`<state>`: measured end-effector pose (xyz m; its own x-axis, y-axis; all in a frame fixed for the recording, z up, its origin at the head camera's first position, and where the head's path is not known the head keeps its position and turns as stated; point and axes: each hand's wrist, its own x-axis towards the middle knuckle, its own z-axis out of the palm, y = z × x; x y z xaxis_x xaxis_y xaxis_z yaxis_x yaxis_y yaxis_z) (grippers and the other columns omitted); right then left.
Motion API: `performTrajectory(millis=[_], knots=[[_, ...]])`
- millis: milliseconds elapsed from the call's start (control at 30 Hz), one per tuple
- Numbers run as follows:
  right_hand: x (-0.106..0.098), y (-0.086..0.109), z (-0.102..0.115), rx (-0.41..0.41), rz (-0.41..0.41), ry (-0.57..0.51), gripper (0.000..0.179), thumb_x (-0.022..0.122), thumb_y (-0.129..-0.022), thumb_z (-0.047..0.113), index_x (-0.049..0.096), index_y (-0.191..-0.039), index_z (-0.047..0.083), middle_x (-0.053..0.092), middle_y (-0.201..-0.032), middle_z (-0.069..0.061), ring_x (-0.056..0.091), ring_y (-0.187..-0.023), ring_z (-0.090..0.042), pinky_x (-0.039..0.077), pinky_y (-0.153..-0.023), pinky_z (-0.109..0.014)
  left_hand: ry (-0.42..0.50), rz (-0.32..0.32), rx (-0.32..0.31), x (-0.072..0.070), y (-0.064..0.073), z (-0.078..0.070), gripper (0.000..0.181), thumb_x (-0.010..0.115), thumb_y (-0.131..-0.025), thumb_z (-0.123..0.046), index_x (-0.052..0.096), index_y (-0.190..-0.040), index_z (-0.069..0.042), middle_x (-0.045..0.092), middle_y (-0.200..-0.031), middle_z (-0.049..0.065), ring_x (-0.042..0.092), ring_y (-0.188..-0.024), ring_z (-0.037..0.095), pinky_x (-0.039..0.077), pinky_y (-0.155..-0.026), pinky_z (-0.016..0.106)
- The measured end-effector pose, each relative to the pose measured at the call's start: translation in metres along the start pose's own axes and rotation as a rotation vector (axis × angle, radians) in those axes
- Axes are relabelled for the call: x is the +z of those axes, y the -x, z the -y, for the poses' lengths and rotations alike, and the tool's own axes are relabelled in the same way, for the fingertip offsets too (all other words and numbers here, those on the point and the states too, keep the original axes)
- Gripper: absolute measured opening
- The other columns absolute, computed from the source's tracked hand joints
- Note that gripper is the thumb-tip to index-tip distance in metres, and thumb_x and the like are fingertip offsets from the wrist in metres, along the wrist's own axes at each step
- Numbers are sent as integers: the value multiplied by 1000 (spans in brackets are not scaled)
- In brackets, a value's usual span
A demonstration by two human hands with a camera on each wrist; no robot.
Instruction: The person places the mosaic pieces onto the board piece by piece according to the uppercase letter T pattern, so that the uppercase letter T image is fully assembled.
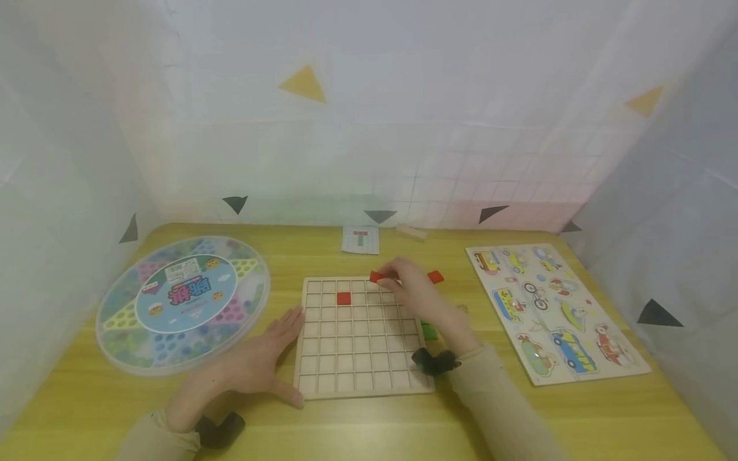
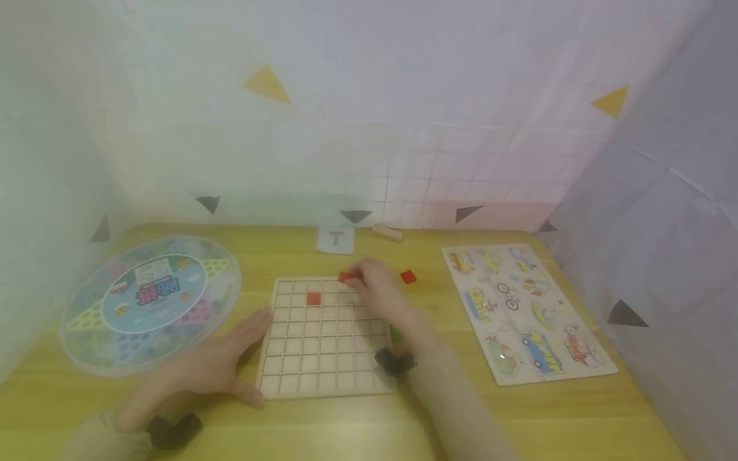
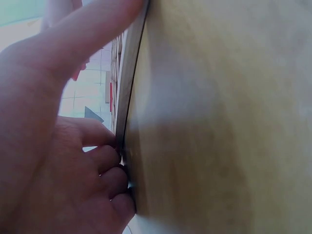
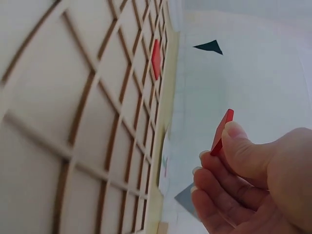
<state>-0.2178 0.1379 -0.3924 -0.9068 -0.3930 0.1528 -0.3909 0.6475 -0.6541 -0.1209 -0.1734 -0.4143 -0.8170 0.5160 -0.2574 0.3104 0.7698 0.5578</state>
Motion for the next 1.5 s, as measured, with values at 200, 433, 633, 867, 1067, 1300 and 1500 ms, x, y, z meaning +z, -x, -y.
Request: performTrajectory(millis=[200,433,633,867,1067,1300,1500], knots=[[7,-5,6,3,2,19,21,69,-94,15,67,-112,3,66,-109,-8,64,-104,-25,56,-92,-40,8,0,11,1,-1,1,142,82,-60,-69,3,-161,-9,-6,-168,14,3,-152,43,14,-122,58],[12,-4,5,-21,8,13,21,69,-94,12,67,-112,2,66,-107,-8,64,-102,-25,56,-91,-40,-2,3,13,2,-2,2,142,82,-59,-70,3,-161,-9,-6,-168,13,3,-153,41,14,-123,57],[18,-5,2,-26,15,18,22,70,-94,14,67,-112,2,66,-108,-9,64,-102,-24,56,-91,-39,-4,7,-4,2,-2,2,143,82,-59,-71,3,-161,-10,-5,-168,13,3,-152,42,15,-122,57],[28,-7,6,-15,30,11,20,70,-94,14,69,-110,3,66,-106,-8,63,-101,-23,56,-90,-39,-3,1,0,1,-1,2,143,81,-59,-71,3,-161,-10,-5,-168,13,3,-152,42,14,-122,57],[34,-8,6,-20,55,-2,19,69,-95,15,69,-109,2,65,-105,-7,62,-100,-22,55,-91,-38,-18,2,-6,2,-1,3,143,81,-58,-72,3,-161,-11,-6,-168,11,4,-152,44,16,-122,58],[36,-6,2,-3,55,37,18,70,-94,18,71,-109,7,64,-102,-2,60,-99,-19,53,-91,-37,-27,6,-9,2,-1,2,143,81,-57,-72,3,-161,-11,-5,-168,11,4,-153,41,16,-122,56],[37,-6,2,-6,62,24,19,72,-93,19,72,-108,8,62,-100,-1,59,-99,-19,52,-92,-38,-16,5,-18,1,-1,2,143,81,-57,-72,3,-161,-12,-5,-168,11,5,-152,43,17,-122,58]])
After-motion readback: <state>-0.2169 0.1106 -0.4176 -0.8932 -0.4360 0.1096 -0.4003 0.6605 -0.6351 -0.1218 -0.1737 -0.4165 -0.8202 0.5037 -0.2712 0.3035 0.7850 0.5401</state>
